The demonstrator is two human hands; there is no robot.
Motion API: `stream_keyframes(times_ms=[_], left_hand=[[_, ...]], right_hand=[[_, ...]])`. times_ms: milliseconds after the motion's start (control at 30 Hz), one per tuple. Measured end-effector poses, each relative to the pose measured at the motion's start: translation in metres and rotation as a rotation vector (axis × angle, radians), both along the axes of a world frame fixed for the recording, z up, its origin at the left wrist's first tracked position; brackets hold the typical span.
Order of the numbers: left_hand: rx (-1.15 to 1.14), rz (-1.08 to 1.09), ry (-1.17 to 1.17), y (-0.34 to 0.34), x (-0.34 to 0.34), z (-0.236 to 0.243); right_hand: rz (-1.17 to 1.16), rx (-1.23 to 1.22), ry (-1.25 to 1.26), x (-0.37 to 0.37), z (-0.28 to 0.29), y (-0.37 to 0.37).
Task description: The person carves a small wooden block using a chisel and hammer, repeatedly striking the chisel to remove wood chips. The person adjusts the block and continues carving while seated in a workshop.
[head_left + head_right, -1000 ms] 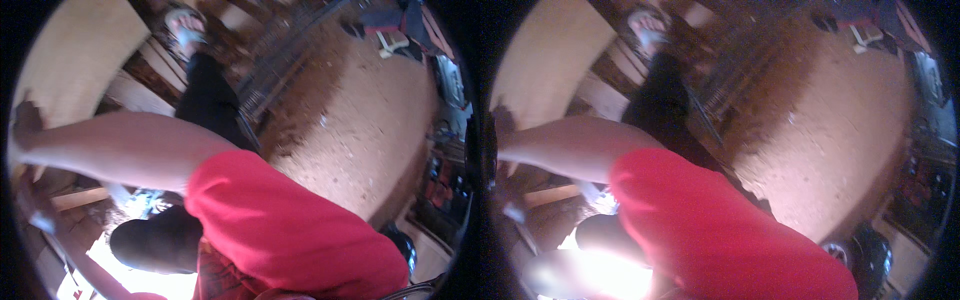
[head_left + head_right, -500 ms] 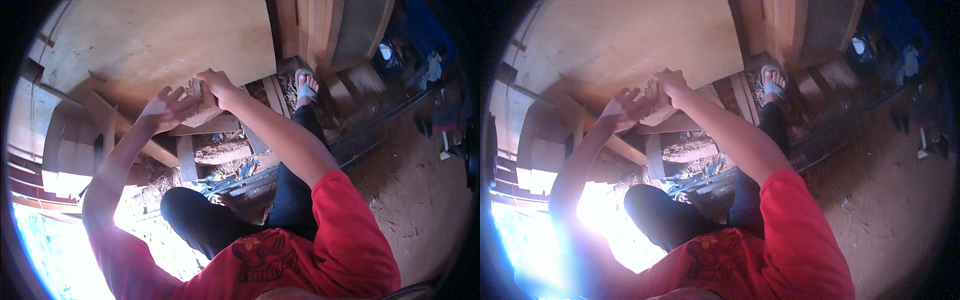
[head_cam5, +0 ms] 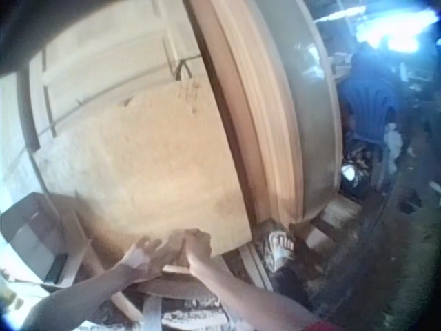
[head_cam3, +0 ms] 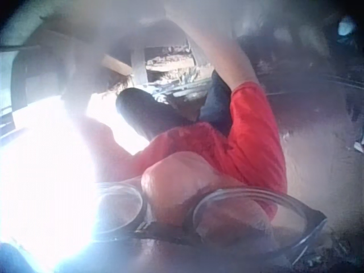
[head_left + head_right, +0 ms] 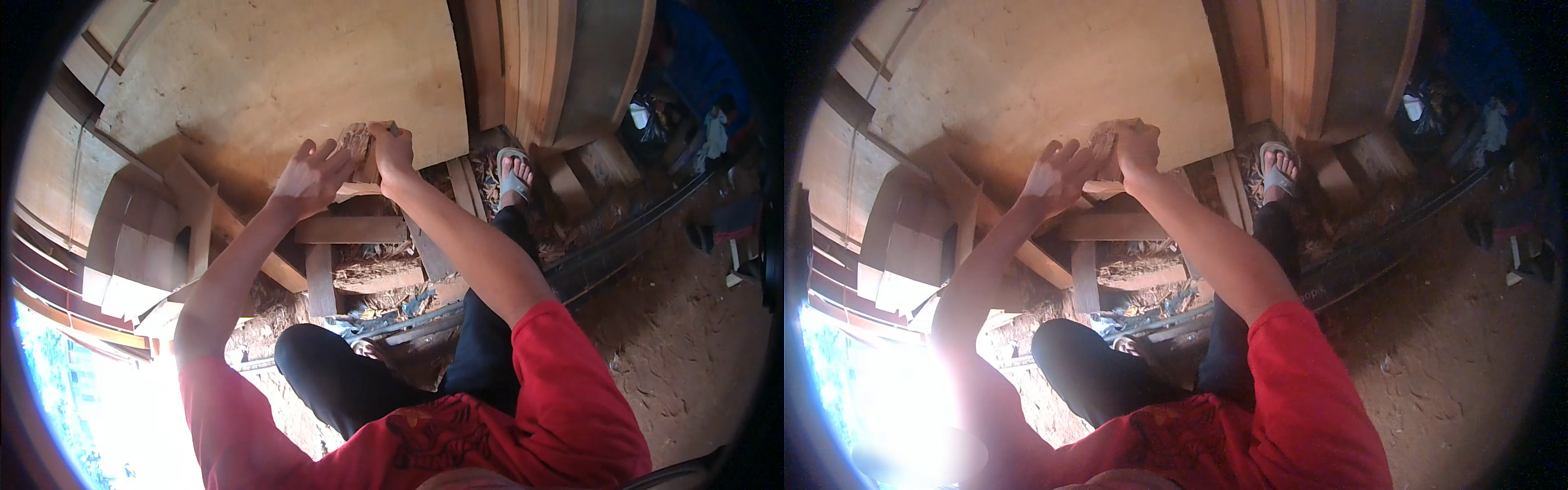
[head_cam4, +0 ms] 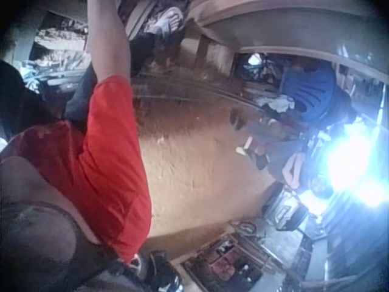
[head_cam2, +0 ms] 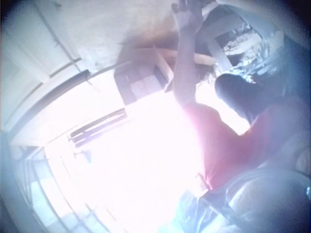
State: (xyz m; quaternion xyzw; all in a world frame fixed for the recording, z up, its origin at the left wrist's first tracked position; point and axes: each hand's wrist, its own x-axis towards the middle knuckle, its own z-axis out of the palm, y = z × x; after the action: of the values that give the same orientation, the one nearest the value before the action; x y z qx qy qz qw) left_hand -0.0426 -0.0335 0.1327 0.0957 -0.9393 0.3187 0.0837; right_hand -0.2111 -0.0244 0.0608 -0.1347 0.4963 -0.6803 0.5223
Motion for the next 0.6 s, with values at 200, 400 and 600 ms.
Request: stream_keyframes(times_ms=[200, 400, 600], left_hand=[[0.111, 0.105, 0.273, -0.009, -0.023, -0.008], [0.226, 0.193, 0.685, -0.009, -0.045, -0.024], [0.317, 0.312, 1.047, -0.008, -0.062, -0.055]], right_hand=[[-0.319, -0.005, 0.263, 0.002, 0.004, -0.007], [-0.494, -0.318, 0.367, -0.004, 0.017, -0.001], [-0.631, -0.622, 0.646, -0.001, 0.021, 0.000]])
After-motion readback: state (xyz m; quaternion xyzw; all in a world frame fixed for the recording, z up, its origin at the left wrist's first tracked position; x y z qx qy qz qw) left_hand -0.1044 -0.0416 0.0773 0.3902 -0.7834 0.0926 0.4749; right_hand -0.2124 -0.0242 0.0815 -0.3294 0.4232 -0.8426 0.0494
